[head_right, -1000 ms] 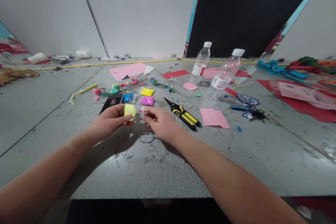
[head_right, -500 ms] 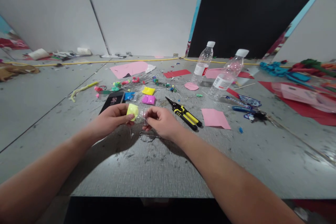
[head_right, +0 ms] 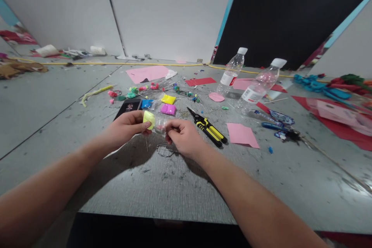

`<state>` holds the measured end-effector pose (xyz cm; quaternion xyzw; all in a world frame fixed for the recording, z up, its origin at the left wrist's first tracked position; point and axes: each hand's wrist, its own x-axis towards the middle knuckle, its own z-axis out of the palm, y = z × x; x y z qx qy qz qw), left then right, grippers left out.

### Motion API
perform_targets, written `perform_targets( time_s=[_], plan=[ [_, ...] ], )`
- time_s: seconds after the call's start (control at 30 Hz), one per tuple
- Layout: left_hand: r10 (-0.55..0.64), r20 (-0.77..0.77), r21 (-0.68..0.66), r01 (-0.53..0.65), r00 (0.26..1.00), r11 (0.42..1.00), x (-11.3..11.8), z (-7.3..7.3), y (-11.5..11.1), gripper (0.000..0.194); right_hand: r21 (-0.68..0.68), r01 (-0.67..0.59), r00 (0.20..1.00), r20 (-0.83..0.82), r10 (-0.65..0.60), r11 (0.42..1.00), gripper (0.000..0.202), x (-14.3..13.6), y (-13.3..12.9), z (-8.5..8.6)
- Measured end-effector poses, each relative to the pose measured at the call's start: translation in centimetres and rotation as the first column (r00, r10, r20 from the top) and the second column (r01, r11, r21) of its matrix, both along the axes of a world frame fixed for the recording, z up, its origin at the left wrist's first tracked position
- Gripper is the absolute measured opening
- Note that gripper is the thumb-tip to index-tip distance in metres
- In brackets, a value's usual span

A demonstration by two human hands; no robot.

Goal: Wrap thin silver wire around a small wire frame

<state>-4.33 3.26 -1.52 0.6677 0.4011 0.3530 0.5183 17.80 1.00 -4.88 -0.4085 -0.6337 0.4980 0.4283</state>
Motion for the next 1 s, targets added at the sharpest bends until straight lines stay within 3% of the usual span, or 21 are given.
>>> perform_targets(
  time_s=[0.33, 0.6, 0.8, 1.0],
  plan=[
    [-0.003, 0.001, -0.002, 0.003, 1.000, 1.000, -0.09, -0.24, -0.04, 0.009, -0.091, -0.048, 0.999, 0.009, 0.049, 0.995, 0.023, 0.16, -0.27, 0.23],
    [-0.047, -0.010, -0.021, 0.046, 0.999, 0.999, 0.19, 0.01, -0.35, 0.005, -0.215, -0.159, 0.984, -0.108, 0.139, 0.963, 0.019, 0.08, -0.31, 0.11],
    [-0.053, 0.011, -0.036, 0.053, 0.999, 0.998, 0.22, 0.14, -0.34, 0.004, -0.185, -0.187, 0.976, -0.149, 0.161, 0.965, 0.019, -0.05, -0.43, -0.01],
    [-0.024, 0.054, -0.049, 0.027, 0.998, 0.998, -0.06, 0.08, -0.19, 0.010, -0.096, -0.084, 0.980, -0.187, 0.065, 0.992, 0.031, -0.10, -0.28, 0.14]
  ],
)
